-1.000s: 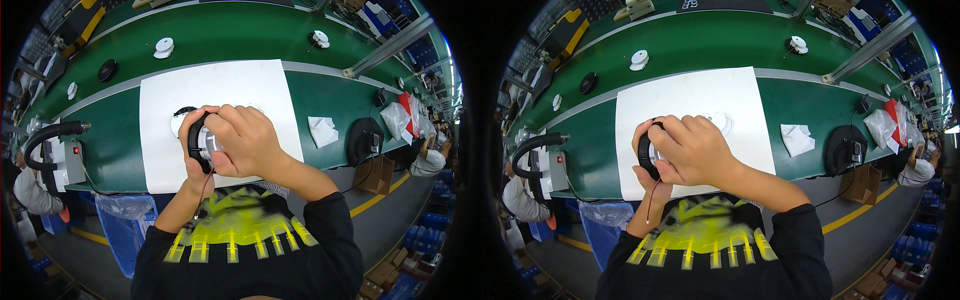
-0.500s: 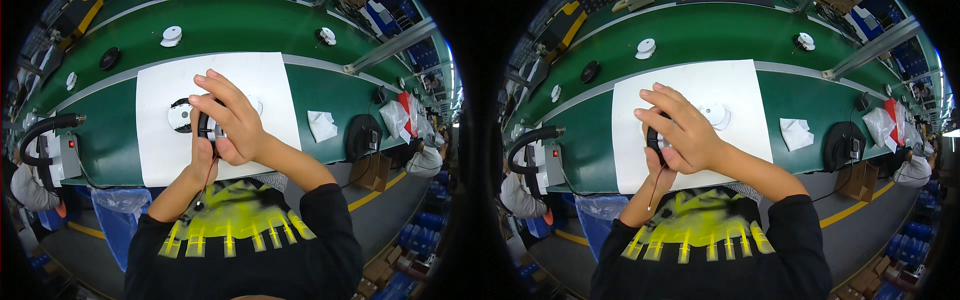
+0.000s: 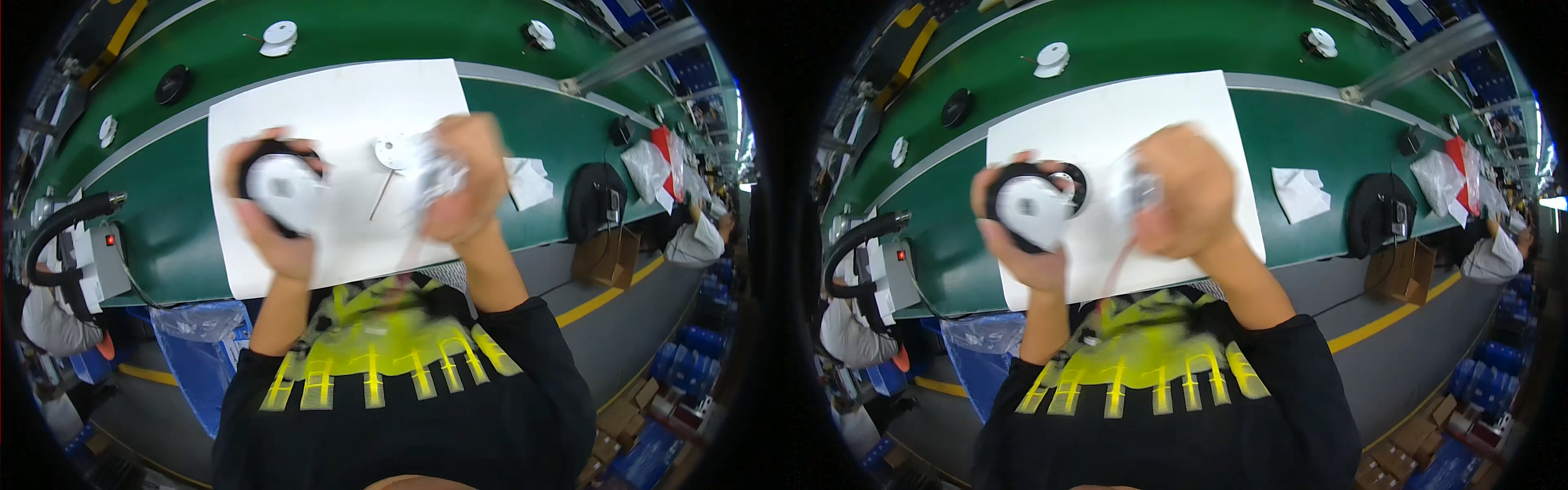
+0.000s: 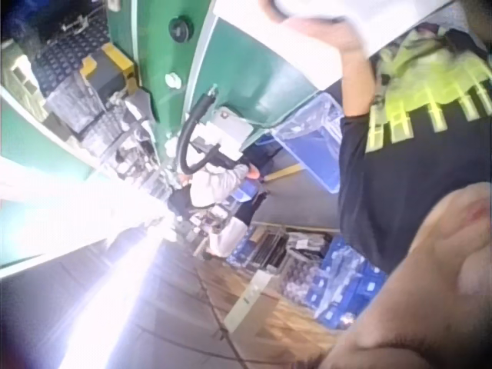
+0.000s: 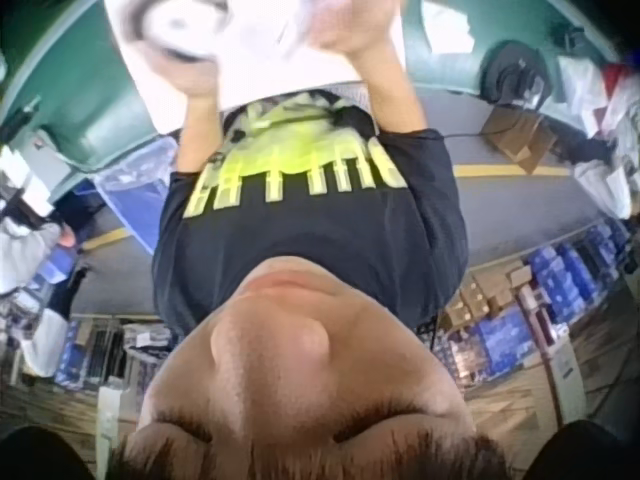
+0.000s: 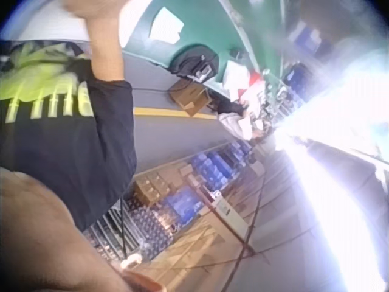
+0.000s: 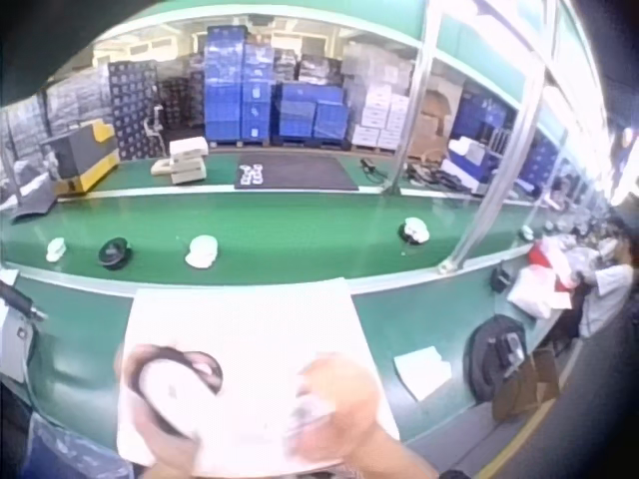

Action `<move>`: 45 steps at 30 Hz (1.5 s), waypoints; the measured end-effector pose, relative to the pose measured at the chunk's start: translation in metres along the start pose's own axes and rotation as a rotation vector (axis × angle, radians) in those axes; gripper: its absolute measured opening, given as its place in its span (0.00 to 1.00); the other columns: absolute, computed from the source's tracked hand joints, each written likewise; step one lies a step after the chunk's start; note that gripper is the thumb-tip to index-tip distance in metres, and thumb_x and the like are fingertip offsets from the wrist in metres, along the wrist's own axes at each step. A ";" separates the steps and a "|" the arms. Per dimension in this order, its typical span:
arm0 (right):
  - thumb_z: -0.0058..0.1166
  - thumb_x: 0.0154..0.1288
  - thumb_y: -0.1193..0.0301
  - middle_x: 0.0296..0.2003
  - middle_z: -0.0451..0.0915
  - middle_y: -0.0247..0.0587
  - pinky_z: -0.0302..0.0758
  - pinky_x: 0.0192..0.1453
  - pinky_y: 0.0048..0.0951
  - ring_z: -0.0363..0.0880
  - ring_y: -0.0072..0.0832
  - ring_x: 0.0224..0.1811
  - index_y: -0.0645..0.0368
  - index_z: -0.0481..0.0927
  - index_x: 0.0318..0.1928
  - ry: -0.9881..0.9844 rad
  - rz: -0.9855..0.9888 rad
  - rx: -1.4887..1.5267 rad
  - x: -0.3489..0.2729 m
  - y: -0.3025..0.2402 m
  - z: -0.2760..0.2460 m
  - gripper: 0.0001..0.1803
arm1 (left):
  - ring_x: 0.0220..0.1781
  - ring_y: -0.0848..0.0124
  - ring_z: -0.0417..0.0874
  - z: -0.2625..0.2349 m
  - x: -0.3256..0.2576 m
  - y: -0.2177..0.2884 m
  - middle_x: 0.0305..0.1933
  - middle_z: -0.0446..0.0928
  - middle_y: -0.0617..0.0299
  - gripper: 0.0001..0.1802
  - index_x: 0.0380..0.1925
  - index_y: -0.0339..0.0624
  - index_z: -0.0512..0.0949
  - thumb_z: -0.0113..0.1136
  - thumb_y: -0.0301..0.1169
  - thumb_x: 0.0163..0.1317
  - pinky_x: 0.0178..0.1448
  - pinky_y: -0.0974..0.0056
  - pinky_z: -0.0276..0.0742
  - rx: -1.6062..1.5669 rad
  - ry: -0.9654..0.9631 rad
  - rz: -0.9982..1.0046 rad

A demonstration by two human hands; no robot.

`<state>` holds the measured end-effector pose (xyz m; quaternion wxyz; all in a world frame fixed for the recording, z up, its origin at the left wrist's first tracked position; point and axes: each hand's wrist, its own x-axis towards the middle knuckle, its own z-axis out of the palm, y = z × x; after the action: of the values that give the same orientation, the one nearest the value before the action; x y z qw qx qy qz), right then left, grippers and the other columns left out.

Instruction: The person assembles device components by picking up round bases and inner modules from the conveyor line, fitting and pressing the parts together by hand, and placing the assembled units back onto the conveyor belt.

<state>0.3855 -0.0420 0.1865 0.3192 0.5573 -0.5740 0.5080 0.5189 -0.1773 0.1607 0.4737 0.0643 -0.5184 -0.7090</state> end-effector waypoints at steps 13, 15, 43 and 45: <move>0.56 0.59 0.54 0.38 0.76 0.48 0.71 0.31 0.33 0.74 0.37 0.29 0.59 0.73 0.52 -0.313 0.419 0.446 -0.012 -0.042 0.020 0.26 | 0.64 0.49 0.75 -0.005 -0.019 0.028 0.63 0.70 0.35 0.35 0.67 0.48 0.63 0.35 0.58 0.69 0.68 0.51 0.70 -0.520 0.044 -0.603; 0.61 0.49 0.56 0.40 0.76 0.47 0.72 0.31 0.35 0.74 0.39 0.29 0.55 0.75 0.50 -0.254 0.168 0.169 -0.010 -0.045 0.028 0.29 | 0.62 0.54 0.76 0.000 -0.023 0.032 0.61 0.72 0.37 0.36 0.66 0.44 0.63 0.33 0.58 0.70 0.68 0.54 0.69 -0.243 -0.019 -0.536; 0.53 0.58 0.51 0.33 0.72 0.38 0.65 0.27 0.33 0.67 0.33 0.26 0.50 0.74 0.46 -0.267 0.074 -0.011 -0.009 -0.049 0.027 0.22 | 0.59 0.62 0.73 0.010 -0.027 0.039 0.60 0.68 0.49 0.48 0.69 0.34 0.58 0.37 0.67 0.67 0.64 0.59 0.68 0.174 -0.314 -0.316; 0.55 0.56 0.51 0.33 0.71 0.38 0.65 0.27 0.32 0.67 0.33 0.26 0.50 0.75 0.47 -0.295 0.027 -0.020 -0.007 -0.046 0.025 0.23 | 0.59 0.63 0.73 0.009 -0.025 0.040 0.58 0.69 0.50 0.48 0.68 0.33 0.58 0.36 0.67 0.68 0.63 0.59 0.68 0.159 -0.363 -0.337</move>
<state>0.4358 -0.0569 0.1838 0.2299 0.6149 -0.6273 0.4190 0.5516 -0.1530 0.1869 0.2417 0.0585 -0.6309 -0.7349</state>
